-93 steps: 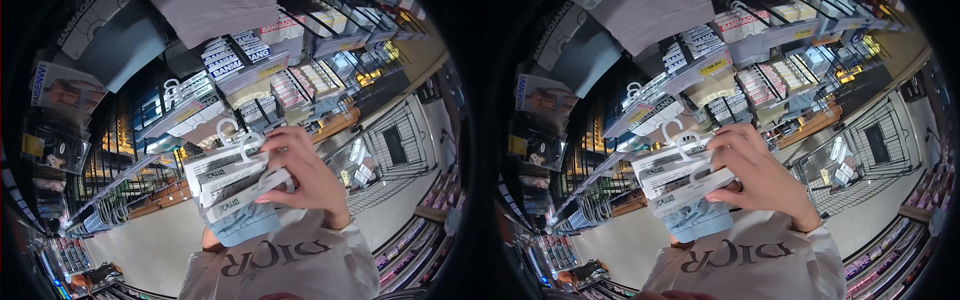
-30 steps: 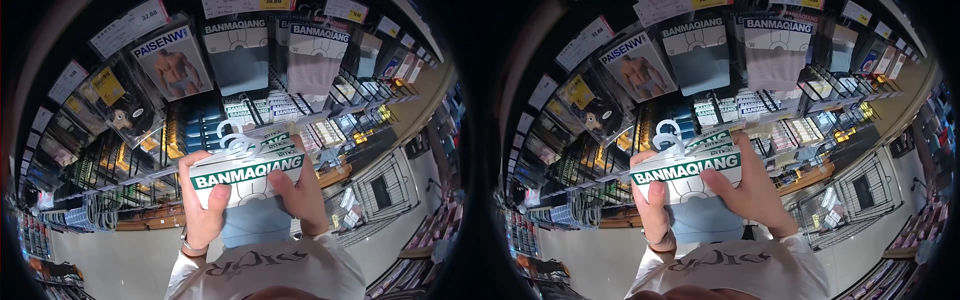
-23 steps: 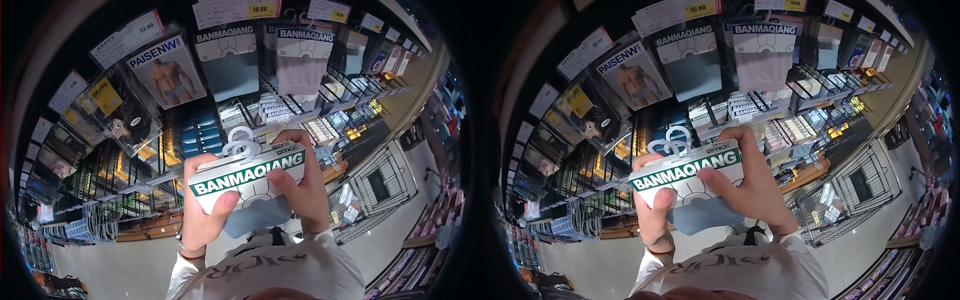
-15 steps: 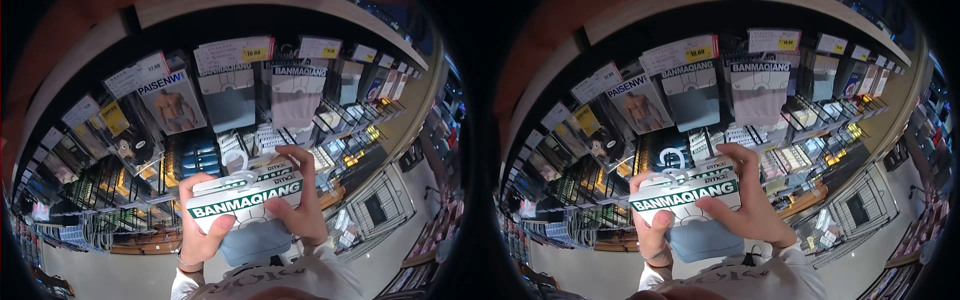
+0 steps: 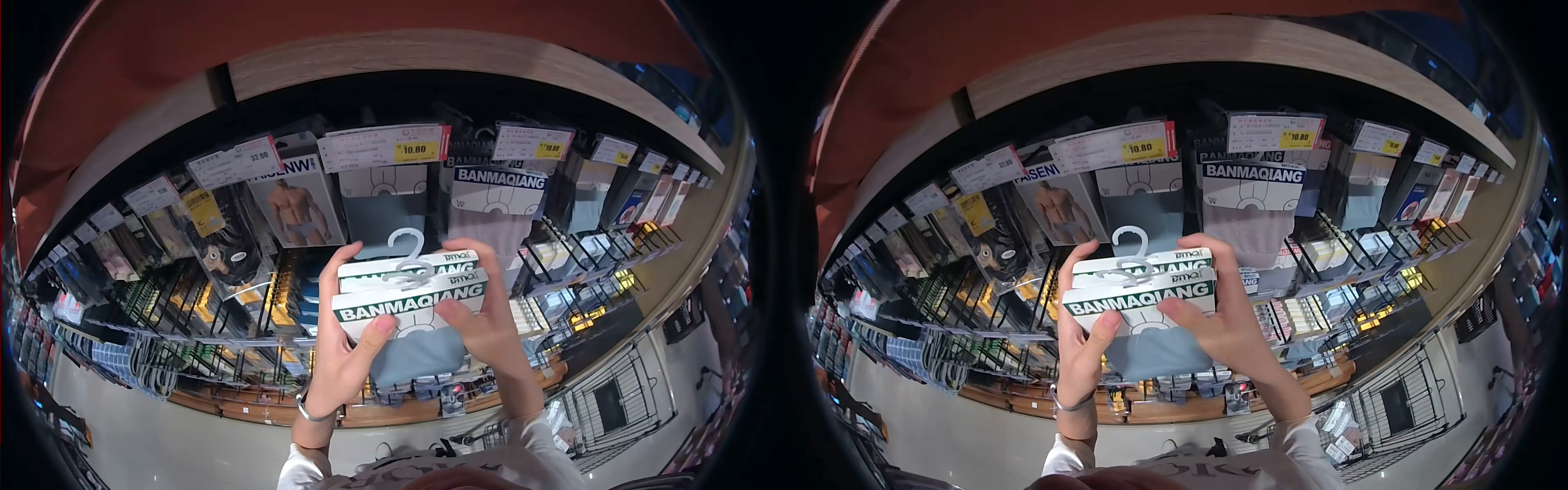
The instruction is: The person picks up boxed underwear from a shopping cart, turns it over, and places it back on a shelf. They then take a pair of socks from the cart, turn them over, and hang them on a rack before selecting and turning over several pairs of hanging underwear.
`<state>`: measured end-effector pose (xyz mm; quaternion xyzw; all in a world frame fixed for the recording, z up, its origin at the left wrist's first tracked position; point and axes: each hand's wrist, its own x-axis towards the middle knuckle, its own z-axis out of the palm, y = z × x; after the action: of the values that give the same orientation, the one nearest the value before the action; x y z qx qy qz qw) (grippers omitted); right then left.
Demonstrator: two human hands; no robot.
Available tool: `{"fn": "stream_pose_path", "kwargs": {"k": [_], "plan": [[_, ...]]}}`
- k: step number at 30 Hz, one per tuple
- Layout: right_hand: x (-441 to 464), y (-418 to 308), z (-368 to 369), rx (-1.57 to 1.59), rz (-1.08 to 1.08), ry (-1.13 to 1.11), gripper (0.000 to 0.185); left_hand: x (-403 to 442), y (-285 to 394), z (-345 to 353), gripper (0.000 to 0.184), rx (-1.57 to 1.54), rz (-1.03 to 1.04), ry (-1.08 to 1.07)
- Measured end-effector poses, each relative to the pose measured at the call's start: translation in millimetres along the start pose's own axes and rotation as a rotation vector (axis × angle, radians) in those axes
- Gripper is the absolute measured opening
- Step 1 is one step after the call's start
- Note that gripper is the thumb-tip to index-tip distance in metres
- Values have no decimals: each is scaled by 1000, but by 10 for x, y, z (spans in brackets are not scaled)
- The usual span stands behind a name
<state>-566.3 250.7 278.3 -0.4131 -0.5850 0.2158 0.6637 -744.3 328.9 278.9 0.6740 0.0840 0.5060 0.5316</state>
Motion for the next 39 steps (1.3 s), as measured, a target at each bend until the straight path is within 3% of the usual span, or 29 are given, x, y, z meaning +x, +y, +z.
{"fn": "stream_pose_path", "kwargs": {"k": [5,6,9,10,15,22,25,28,32,35,38,39], "plan": [[430,172,-5,-23,59,112,51,482,-131,-57,67,160,58,29],[512,173,15,3,17,153,48,574,-208,-65,53,201,128,94],[727,192,-1,165,72,144,48,862,-210,-219,41,294,-3,-72],[788,248,-20,155,72,146,47,881,-130,-189,37,333,-105,-35],[905,511,-70,86,104,184,45,969,-329,-220,42,373,-60,39],[963,383,-143,-114,-229,202,57,1055,-374,-270,63,363,84,-61],[1062,424,-208,-170,-375,177,55,1121,-430,-202,61,412,374,92],[1073,181,-167,-28,-143,78,52,1166,-333,-157,56,247,329,79],[1226,338,-131,-167,-96,130,48,1220,-389,-196,45,231,207,114],[1279,374,-101,-163,127,224,47,1232,-426,-176,42,275,181,167],[1329,396,-110,71,211,227,46,1294,-487,-213,44,341,112,230],[1256,360,-93,42,81,201,45,1231,-471,-192,45,293,184,219]]}}
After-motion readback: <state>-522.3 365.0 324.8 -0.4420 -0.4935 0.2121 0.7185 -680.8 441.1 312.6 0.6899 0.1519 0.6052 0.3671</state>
